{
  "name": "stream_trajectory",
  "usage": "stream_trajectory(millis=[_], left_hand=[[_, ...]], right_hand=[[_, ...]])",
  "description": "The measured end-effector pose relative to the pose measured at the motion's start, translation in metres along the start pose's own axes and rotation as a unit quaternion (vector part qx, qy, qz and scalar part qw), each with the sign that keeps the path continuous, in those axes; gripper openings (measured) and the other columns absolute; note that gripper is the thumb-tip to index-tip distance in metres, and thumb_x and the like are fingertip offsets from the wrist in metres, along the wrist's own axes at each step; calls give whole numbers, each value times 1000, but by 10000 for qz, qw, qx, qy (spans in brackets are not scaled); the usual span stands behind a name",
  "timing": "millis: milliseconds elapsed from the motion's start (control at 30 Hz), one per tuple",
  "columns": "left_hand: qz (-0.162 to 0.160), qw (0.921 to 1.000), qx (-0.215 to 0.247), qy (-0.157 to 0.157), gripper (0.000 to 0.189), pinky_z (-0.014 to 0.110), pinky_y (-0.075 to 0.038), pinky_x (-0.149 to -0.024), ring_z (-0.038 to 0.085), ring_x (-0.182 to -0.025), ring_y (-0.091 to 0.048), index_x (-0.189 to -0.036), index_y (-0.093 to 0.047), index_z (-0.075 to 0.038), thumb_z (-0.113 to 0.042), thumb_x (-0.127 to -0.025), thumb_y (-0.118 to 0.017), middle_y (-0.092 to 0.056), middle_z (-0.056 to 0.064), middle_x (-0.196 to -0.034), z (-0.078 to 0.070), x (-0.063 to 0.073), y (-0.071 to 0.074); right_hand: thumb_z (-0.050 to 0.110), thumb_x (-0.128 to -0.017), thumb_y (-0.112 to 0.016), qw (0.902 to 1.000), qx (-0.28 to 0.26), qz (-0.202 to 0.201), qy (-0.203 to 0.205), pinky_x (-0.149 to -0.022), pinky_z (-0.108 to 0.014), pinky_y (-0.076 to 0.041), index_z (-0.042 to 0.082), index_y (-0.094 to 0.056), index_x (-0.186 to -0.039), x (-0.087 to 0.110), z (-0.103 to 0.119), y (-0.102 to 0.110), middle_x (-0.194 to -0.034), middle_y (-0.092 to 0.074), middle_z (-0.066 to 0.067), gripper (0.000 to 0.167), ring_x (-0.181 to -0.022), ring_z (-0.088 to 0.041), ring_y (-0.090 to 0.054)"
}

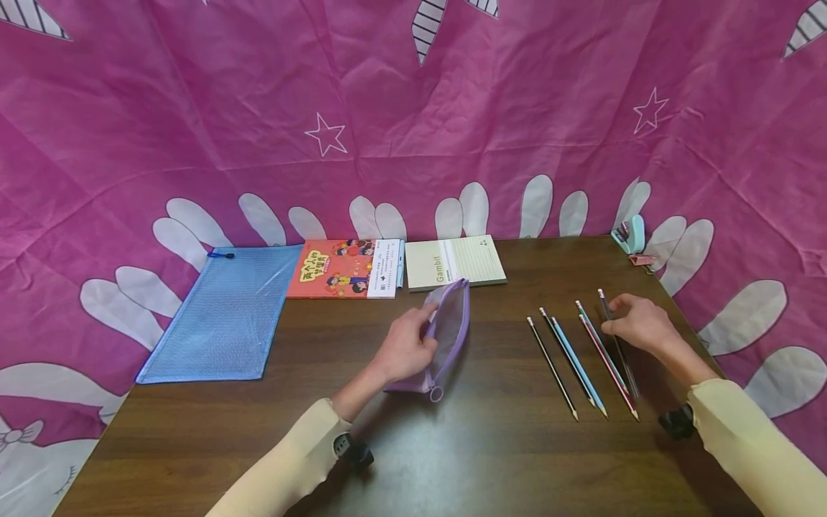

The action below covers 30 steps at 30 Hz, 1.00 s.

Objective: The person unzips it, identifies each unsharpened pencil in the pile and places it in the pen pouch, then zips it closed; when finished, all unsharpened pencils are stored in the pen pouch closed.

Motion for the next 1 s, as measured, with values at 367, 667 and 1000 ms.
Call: stream_trajectory(millis=[367,667,1000], left_hand=[[2,10000,-96,12,64,29,-47,-62,17,-75,-52,-140,-51,8,5,-76,-61,-57,7,-87,1,0,-1],[49,10000,-1,61,66,28,-48,-60,18,-74,-52,-142,-49,8,6,-77,-62,-57,8,-88,0,0,-2],[14,10000,-44,-48,64,28,-48,-60,17,-73,-52,-140,-50,9,6,-77,-61,-57,8,-87,-3,-1,-2]], right_hand=[[10,-90,-59,9743,-2207,385,-238,-45,-29,-37,-4,-41,-134,2,52,-19,-63,-44,1,51,-52,-14,-43],[3,-87,-56,9299,-3666,290,29,-41,-23,-31,0,-39,-132,0,103,-35,-59,-39,4,47,-47,-9,-36],[-3,-84,-53,8825,-4703,-21,14,-42,-22,-27,1,-40,-125,-6,152,-64,-58,-41,5,44,-46,-9,-34]])
Point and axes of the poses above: each hand's wrist, its own x-axis away from the middle knuckle, its own y-axis out of the back of the hand, z = x × y, the point moved 7 cm from there along -x, towards the middle knuckle
